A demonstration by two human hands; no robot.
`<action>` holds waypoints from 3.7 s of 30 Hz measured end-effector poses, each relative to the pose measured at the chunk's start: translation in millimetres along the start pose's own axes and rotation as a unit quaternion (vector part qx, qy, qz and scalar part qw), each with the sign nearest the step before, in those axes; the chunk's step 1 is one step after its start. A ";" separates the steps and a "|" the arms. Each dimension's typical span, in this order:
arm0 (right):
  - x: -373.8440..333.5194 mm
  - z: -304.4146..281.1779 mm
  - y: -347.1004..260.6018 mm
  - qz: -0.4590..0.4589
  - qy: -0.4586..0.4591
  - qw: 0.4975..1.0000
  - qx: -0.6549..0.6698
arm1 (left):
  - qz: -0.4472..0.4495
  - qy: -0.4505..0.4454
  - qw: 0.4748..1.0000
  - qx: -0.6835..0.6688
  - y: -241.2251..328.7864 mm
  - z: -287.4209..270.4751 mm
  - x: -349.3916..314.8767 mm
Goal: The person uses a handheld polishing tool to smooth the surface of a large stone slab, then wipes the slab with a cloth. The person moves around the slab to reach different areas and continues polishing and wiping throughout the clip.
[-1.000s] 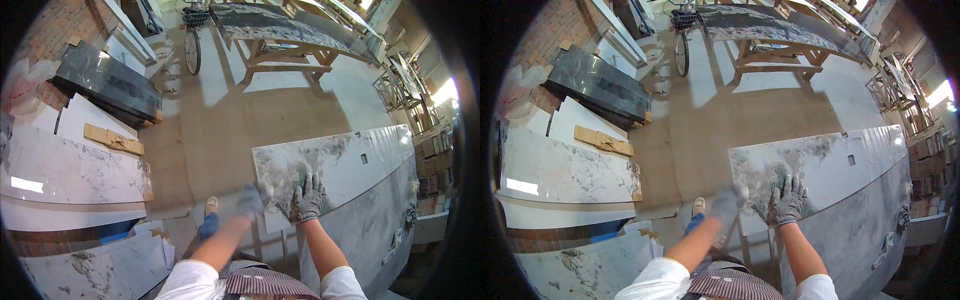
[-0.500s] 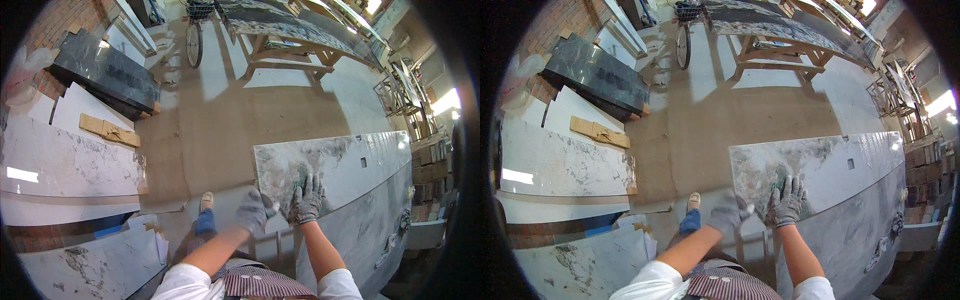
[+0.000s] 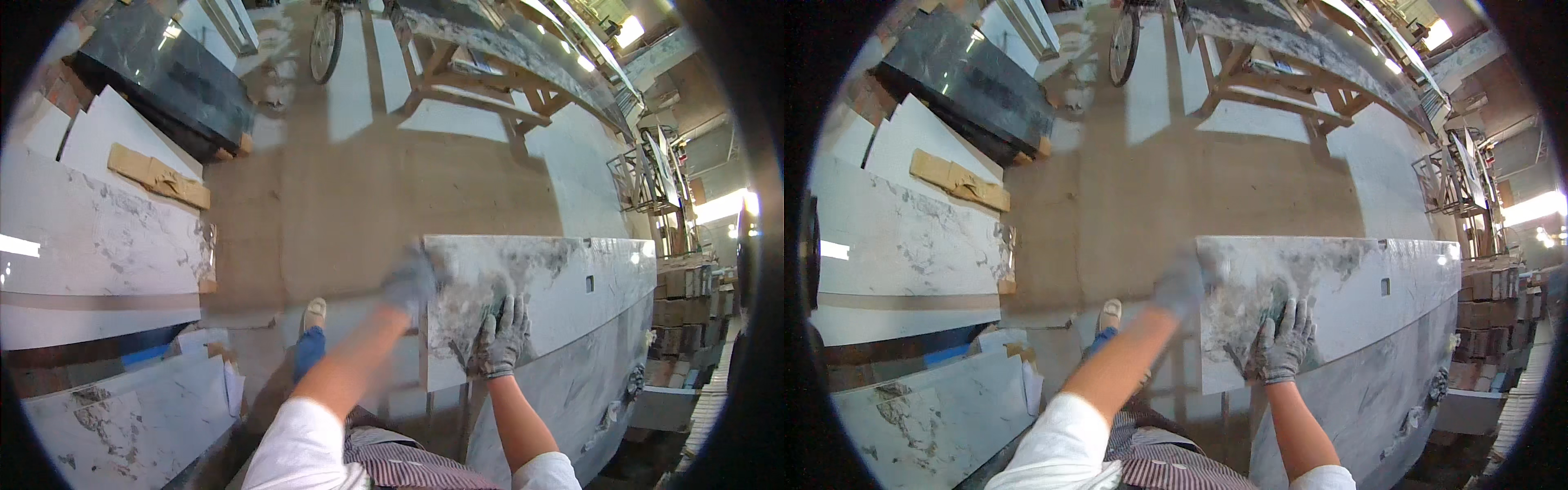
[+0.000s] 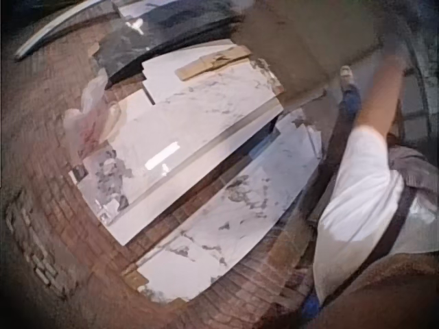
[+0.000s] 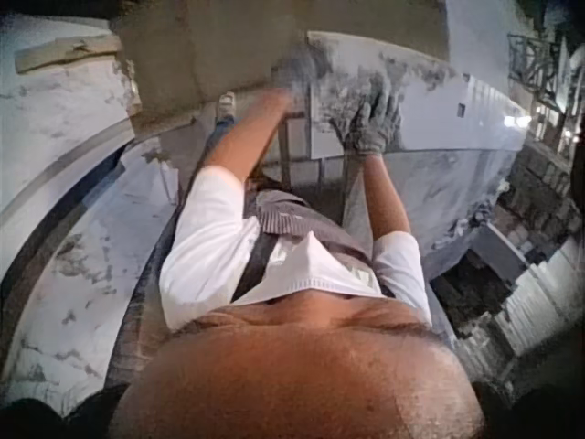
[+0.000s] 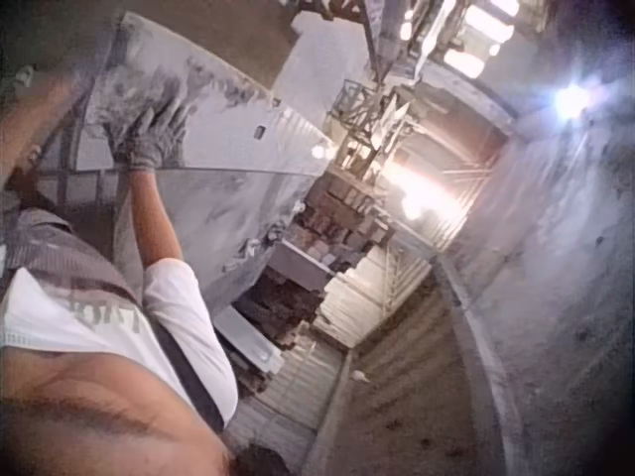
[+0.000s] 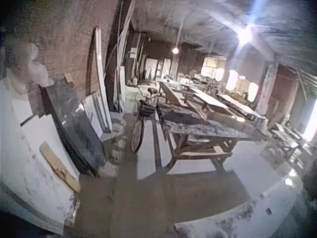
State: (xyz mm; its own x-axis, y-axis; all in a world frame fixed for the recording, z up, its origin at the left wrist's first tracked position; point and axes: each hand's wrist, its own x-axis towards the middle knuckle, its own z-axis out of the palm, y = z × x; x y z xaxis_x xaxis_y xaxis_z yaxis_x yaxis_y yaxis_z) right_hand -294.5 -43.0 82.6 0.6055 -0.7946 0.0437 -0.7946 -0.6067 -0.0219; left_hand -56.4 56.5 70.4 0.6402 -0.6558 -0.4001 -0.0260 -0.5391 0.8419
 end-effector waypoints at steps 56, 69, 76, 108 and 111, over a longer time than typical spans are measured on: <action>226.6 -11.2 -114.6 0.002 -0.052 0.919 0.390 | -0.188 0.084 0.968 -0.140 -267.7 -108.7 -137.6; -36.7 -32.9 -40.1 0.268 -0.086 0.743 0.607 | -0.168 -0.097 0.888 -0.418 -124.9 -83.9 -130.7; -61.3 -91.3 -123.7 0.106 -0.354 0.444 0.816 | 0.385 -0.118 0.913 0.068 27.2 -66.2 -146.5; -17.2 -7.5 -225.3 0.327 0.408 0.142 0.841 | 0.692 -0.529 0.245 0.425 129.6 27.5 142.0; -22.5 -0.9 -261.1 0.435 0.477 0.221 0.731 | 0.737 -0.545 0.217 0.336 135.9 54.6 143.6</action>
State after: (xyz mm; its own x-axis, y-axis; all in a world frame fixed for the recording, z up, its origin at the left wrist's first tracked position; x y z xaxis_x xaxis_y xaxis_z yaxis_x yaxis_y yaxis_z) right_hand -100.7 133.3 88.2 -0.5868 -0.6820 -0.4365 0.6936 -0.1452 -0.7056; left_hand -9.9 -139.8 107.6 -0.9959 0.0842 -0.0322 0.0735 0.9652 0.2508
